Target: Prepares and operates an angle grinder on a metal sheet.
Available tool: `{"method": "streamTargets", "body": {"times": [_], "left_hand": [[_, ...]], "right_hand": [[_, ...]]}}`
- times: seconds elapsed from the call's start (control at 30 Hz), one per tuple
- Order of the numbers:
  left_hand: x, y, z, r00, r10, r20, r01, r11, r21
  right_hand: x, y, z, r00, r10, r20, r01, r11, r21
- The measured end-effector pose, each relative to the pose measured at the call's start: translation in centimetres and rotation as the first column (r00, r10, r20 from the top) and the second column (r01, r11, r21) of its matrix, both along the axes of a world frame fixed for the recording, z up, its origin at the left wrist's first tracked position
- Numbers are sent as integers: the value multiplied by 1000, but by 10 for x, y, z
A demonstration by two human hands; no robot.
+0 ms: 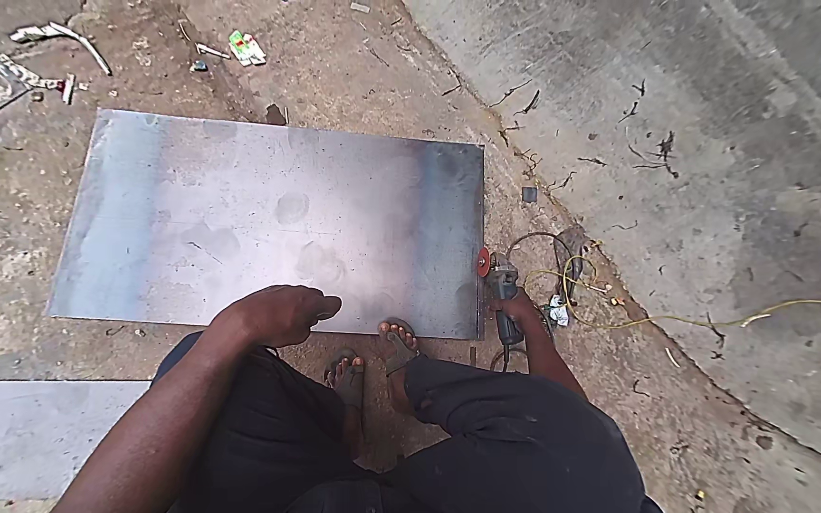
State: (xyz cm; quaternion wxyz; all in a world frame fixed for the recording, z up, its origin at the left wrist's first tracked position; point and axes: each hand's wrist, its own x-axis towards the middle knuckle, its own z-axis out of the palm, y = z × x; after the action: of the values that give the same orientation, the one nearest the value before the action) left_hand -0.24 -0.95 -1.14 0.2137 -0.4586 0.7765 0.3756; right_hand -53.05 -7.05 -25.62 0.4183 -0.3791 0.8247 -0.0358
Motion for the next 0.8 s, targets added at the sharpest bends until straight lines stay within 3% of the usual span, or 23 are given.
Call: {"method": "streamTargets", "body": {"times": [0.8], "left_hand": [[3, 0, 1, 1000, 17, -5, -17, 1000, 13]], "right_hand": [[6, -19, 3, 1000, -11, 4, 11, 1000, -27]]}}
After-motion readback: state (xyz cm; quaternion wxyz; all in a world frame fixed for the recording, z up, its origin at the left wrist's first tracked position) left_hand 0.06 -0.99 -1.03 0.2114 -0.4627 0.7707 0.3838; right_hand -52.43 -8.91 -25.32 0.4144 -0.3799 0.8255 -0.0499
